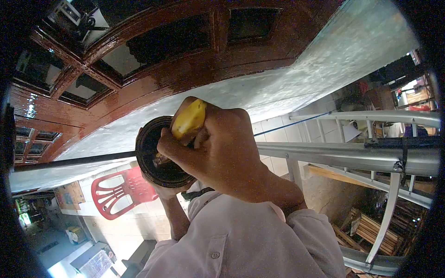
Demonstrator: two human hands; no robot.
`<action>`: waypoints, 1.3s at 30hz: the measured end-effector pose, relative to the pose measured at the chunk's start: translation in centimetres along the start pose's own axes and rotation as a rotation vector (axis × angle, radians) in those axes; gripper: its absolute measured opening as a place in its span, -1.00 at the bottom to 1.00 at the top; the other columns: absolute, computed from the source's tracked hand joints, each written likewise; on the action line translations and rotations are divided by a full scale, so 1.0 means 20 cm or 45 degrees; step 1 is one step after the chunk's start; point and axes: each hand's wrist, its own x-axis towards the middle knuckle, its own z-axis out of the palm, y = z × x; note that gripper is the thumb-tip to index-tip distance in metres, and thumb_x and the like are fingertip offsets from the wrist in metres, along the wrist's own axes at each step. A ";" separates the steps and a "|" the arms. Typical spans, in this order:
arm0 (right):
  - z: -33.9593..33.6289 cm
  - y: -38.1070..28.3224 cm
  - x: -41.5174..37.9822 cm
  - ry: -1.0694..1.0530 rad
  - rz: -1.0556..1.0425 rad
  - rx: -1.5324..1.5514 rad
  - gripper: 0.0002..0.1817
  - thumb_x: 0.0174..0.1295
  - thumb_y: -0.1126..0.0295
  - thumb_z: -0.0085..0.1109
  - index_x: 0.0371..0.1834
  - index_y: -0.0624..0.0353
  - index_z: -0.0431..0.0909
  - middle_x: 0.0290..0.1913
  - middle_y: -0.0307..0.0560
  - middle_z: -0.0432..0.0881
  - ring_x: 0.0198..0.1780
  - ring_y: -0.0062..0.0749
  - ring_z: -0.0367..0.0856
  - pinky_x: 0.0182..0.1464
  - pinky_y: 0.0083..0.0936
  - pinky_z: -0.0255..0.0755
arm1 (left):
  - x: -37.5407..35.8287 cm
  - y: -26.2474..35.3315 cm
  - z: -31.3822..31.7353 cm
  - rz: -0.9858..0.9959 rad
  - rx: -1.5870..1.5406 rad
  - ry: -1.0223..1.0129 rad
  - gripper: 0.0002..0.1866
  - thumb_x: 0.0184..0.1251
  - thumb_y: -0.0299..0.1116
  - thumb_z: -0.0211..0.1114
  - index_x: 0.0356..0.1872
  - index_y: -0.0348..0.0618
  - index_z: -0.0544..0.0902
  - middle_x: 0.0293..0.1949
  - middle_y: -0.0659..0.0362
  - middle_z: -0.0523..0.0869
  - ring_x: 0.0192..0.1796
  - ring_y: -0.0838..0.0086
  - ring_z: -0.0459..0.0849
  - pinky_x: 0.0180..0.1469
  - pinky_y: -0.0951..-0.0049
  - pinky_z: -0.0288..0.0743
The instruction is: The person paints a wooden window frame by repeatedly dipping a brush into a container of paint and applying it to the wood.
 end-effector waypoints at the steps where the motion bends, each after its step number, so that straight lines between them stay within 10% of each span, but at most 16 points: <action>1: 0.00 -0.01 0.00 0.015 -0.004 0.020 -0.91 0.00 0.58 0.24 -0.54 0.32 0.50 -0.55 -0.18 0.56 -0.55 -0.63 0.56 -0.53 -0.79 0.37 | -0.01 -0.01 -0.01 -0.010 0.008 0.005 0.29 -0.70 -0.21 0.66 0.27 -0.33 0.09 0.18 -0.07 0.34 0.16 0.21 0.43 0.19 0.23 0.38; 10: -0.02 -0.01 -0.01 0.218 -0.203 0.146 -0.92 -0.09 0.66 0.20 -0.58 0.30 0.49 -0.56 -0.20 0.53 -0.58 -0.67 0.47 -0.51 -0.79 0.29 | -0.06 -0.06 -0.06 -0.085 0.068 0.051 0.24 -0.70 -0.19 0.65 0.24 -0.28 0.15 0.16 -0.02 0.37 0.14 0.25 0.45 0.16 0.23 0.43; 27: -0.18 0.16 0.03 0.546 0.559 0.870 -0.69 0.14 0.18 0.03 -0.30 0.25 0.44 -0.57 -0.13 0.49 -0.79 -0.48 0.45 -0.81 -0.71 0.11 | -0.08 -0.09 -0.07 0.016 0.227 0.072 0.29 -0.68 -0.23 0.67 0.26 -0.30 0.04 0.15 0.01 0.36 0.16 0.26 0.40 0.22 0.23 0.35; 39: -0.17 0.23 0.06 0.700 0.510 0.944 -0.75 0.11 0.25 0.02 -0.35 0.23 0.40 -0.61 -0.15 0.44 -0.79 -0.51 0.38 -0.79 -0.68 0.21 | 0.06 0.08 0.05 0.068 0.156 -0.049 0.24 -0.55 -0.28 0.59 0.31 -0.33 0.00 0.13 -0.09 0.39 0.15 0.20 0.45 0.21 0.25 0.36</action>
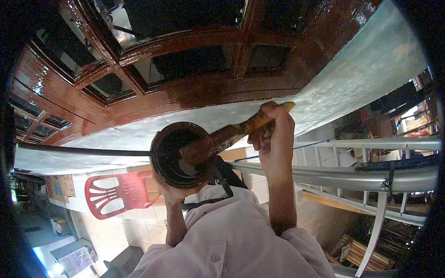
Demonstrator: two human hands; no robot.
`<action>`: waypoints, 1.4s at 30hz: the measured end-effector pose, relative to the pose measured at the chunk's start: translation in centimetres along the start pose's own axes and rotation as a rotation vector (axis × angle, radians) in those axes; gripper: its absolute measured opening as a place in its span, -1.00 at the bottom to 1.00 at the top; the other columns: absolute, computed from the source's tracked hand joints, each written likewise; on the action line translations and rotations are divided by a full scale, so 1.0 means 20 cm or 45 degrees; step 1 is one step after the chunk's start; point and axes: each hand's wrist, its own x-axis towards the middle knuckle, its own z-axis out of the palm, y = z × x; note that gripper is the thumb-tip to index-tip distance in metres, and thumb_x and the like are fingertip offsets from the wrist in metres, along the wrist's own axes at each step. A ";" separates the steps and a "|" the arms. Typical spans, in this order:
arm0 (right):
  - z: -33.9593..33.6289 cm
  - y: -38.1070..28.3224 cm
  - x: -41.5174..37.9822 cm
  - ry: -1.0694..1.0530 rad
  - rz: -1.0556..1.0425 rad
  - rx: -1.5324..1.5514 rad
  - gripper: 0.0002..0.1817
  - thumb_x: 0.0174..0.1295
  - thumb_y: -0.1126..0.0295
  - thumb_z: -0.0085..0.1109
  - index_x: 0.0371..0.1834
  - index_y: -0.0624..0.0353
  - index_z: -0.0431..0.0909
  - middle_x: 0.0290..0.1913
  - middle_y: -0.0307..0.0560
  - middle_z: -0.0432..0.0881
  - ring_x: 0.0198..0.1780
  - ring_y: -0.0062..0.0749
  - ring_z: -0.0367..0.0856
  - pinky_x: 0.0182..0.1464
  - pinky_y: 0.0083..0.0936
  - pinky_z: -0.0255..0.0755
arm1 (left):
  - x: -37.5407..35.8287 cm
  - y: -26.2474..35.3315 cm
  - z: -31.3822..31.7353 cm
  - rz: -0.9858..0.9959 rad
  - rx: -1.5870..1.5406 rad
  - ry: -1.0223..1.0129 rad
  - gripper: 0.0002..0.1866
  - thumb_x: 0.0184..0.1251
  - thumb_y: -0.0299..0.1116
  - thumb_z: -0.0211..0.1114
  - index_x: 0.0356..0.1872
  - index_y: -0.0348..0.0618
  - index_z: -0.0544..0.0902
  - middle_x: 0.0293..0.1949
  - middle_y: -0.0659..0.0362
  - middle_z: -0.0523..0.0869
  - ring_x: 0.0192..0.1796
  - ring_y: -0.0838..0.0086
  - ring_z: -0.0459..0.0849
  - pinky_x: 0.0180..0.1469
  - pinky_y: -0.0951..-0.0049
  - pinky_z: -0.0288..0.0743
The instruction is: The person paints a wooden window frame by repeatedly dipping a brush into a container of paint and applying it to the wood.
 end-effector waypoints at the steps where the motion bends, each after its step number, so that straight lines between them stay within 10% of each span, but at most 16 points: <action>1: 0.00 0.00 0.01 0.020 0.010 0.051 -0.76 0.11 0.24 0.02 -0.36 0.22 0.40 -0.61 -0.16 0.44 -0.79 -0.51 0.38 -0.79 -0.68 0.21 | 0.00 0.00 0.00 0.013 0.010 -0.001 0.24 -0.55 -0.28 0.59 0.31 -0.33 0.00 0.13 -0.09 0.39 0.15 0.20 0.45 0.21 0.25 0.36; 27: 0.14 -0.17 -0.12 0.198 -0.518 -0.443 -0.90 -0.06 0.41 0.07 -0.60 0.13 0.38 -0.65 -0.30 0.35 -0.78 -0.66 0.29 -0.84 -0.72 0.02 | 0.02 0.00 0.08 0.003 -0.089 -0.053 0.22 -0.49 -0.39 0.60 0.31 -0.28 -0.02 0.18 -0.06 0.32 0.19 0.21 0.41 0.23 0.24 0.34; 42: 0.02 -0.17 0.04 0.061 0.081 0.309 -0.89 0.13 0.27 0.14 -0.41 0.01 0.46 -0.46 -0.31 0.54 -0.62 -0.70 0.42 -0.77 -0.87 0.13 | 0.02 0.00 0.06 0.014 -0.147 -0.020 0.24 -0.53 -0.37 0.60 0.32 -0.29 -0.01 0.12 -0.06 0.39 0.15 0.22 0.44 0.19 0.27 0.39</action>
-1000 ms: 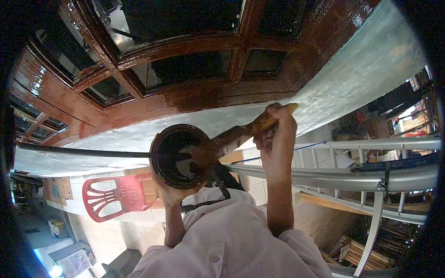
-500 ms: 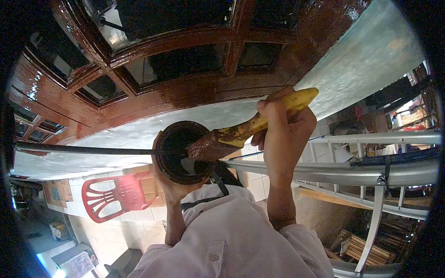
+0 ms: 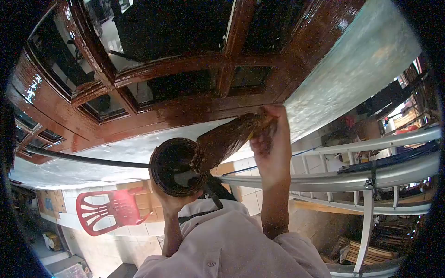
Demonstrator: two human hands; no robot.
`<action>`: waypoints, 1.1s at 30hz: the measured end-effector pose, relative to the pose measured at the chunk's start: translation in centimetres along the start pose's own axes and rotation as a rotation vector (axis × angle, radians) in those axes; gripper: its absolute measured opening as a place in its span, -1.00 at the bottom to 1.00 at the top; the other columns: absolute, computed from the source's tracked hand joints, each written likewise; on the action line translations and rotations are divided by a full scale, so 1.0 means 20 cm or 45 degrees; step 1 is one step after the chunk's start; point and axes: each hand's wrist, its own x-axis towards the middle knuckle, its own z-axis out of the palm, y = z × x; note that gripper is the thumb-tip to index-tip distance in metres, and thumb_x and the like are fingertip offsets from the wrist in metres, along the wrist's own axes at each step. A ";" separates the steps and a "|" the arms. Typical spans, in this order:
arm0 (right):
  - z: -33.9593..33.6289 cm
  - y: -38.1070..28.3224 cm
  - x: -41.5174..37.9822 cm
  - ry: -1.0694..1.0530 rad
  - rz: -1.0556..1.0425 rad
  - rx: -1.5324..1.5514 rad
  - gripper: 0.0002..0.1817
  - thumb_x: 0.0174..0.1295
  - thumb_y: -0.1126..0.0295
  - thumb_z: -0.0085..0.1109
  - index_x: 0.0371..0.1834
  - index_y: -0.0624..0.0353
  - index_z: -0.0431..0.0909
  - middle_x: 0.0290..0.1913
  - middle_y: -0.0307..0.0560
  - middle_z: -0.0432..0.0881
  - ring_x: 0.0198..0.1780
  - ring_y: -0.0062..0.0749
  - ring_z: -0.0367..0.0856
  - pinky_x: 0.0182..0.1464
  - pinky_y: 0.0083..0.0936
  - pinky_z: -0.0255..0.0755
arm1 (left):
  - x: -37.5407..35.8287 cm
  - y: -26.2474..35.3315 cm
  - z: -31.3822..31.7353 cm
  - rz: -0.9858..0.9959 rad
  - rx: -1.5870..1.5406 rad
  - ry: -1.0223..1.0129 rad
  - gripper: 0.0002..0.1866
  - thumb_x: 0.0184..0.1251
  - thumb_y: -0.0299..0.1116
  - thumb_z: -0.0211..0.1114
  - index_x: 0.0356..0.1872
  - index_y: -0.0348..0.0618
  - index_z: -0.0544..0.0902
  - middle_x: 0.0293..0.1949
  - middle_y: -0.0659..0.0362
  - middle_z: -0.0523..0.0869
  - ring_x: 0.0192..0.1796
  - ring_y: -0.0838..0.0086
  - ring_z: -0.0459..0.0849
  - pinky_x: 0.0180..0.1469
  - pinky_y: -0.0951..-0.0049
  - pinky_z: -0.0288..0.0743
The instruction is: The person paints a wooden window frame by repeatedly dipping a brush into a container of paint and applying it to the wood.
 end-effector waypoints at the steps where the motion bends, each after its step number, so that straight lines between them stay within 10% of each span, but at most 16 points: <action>1: -0.01 0.00 0.00 -0.059 0.065 0.051 -0.90 0.14 0.29 0.13 -0.41 0.01 0.45 -0.46 -0.30 0.54 -0.62 -0.70 0.42 -0.77 -0.87 0.15 | 0.00 0.00 0.01 0.006 0.005 0.000 0.24 -0.54 -0.37 0.60 0.32 -0.29 -0.02 0.12 -0.06 0.39 0.15 0.22 0.44 0.19 0.27 0.38; 7: -0.01 0.00 0.01 -0.292 0.235 0.369 -0.91 0.23 0.30 0.06 -0.37 0.02 0.46 -0.44 -0.27 0.55 -0.62 -0.68 0.44 -0.61 -0.78 0.39 | 0.01 0.00 0.02 -0.009 -0.014 -0.021 0.24 -0.55 -0.36 0.61 0.31 -0.29 0.01 0.12 -0.06 0.39 0.15 0.21 0.44 0.18 0.27 0.38; 16: 0.16 -0.24 0.00 -0.088 -0.792 0.415 -0.76 0.19 0.17 0.09 -0.26 0.09 0.44 -0.33 -0.24 0.55 -0.44 -0.55 0.50 -0.39 -0.70 0.44 | -0.04 -0.01 0.01 -0.083 -0.069 0.004 0.23 -0.55 -0.27 0.62 0.30 -0.32 0.03 0.14 -0.05 0.36 0.16 0.21 0.43 0.20 0.25 0.35; 33: 0.37 -0.36 0.01 -0.081 -1.784 -0.036 -0.69 0.34 0.25 -0.17 -0.18 0.35 0.35 -0.30 0.02 0.54 -0.45 -0.35 0.61 -0.40 -0.68 0.54 | -0.05 -0.09 -0.04 -0.066 -0.009 0.061 0.22 -0.55 -0.18 0.60 0.29 -0.33 0.08 0.13 -0.07 0.38 0.16 0.17 0.43 0.22 0.20 0.32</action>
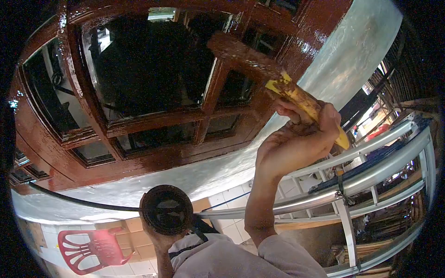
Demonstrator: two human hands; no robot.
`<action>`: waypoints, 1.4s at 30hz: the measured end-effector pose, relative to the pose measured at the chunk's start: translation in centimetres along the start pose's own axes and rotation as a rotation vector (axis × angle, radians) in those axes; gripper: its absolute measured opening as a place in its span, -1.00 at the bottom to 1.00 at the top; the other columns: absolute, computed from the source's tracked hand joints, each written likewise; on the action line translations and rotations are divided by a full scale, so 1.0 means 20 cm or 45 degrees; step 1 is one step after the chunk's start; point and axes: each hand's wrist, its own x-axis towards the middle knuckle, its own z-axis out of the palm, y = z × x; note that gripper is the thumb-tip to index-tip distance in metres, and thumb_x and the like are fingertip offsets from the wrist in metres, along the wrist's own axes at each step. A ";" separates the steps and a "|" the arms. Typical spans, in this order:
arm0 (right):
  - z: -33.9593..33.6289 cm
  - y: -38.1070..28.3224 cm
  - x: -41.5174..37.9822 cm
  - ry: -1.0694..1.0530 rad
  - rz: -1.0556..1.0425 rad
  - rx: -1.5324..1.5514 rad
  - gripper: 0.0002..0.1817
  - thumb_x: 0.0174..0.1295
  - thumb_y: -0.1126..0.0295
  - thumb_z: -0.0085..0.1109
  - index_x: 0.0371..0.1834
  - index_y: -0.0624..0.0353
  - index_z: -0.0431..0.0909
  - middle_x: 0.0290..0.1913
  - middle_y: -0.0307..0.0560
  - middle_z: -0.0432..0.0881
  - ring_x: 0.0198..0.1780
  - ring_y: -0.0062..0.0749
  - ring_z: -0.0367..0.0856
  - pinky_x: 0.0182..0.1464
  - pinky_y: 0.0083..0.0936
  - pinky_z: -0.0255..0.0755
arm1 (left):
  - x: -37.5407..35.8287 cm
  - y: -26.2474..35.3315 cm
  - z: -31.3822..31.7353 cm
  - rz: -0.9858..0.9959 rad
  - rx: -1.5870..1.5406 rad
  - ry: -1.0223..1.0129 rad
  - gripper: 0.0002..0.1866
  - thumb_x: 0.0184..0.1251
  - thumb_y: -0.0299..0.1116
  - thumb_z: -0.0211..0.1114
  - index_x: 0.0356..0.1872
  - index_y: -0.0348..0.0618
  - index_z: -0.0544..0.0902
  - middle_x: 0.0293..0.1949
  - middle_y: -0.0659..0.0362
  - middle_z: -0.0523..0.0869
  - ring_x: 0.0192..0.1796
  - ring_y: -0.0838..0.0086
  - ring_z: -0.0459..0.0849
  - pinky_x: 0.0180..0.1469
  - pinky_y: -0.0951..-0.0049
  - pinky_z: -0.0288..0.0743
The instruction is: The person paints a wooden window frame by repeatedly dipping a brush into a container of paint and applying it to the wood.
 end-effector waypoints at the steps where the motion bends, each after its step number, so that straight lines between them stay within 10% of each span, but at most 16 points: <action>1: 0.01 -0.01 0.00 -0.011 0.006 -0.006 -0.69 0.33 0.25 -0.16 -0.19 0.35 0.35 -0.34 0.03 0.55 -0.47 -0.34 0.61 -0.42 -0.67 0.53 | 0.00 -0.01 0.00 -0.004 -0.023 -0.001 0.22 -0.55 -0.19 0.60 0.29 -0.32 0.07 0.13 -0.06 0.38 0.16 0.17 0.42 0.22 0.20 0.32; 13: 0.05 -0.05 -0.10 -0.064 -0.182 -0.168 -0.83 0.09 0.46 -0.05 -0.39 0.33 0.21 -0.59 0.24 0.49 -0.72 -0.20 0.52 -0.75 -0.54 0.44 | -0.01 0.00 0.00 -0.037 -0.031 -0.011 0.23 -0.56 -0.18 0.61 0.29 -0.31 0.07 0.15 -0.06 0.36 0.18 0.18 0.40 0.23 0.20 0.32; 37: -0.03 0.02 -0.20 -0.322 -0.334 -0.178 -0.66 0.16 0.28 0.11 -0.34 0.30 0.19 -0.46 0.24 0.52 -0.41 -0.19 0.63 -0.40 -0.43 0.61 | -0.03 -0.01 0.00 -0.095 -0.039 -0.041 0.23 -0.54 -0.27 0.59 0.31 -0.31 0.01 0.12 -0.05 0.37 0.14 0.19 0.43 0.20 0.22 0.36; 42: -0.02 0.06 -0.17 -0.271 -0.576 -0.237 -0.71 0.11 0.30 0.06 -0.46 0.31 0.24 -0.52 0.24 0.52 -0.66 -0.27 0.58 -0.73 -0.59 0.54 | -0.02 0.02 0.01 -0.063 0.020 -0.035 0.25 -0.56 -0.26 0.60 0.31 -0.32 0.01 0.12 -0.06 0.37 0.15 0.18 0.43 0.20 0.21 0.36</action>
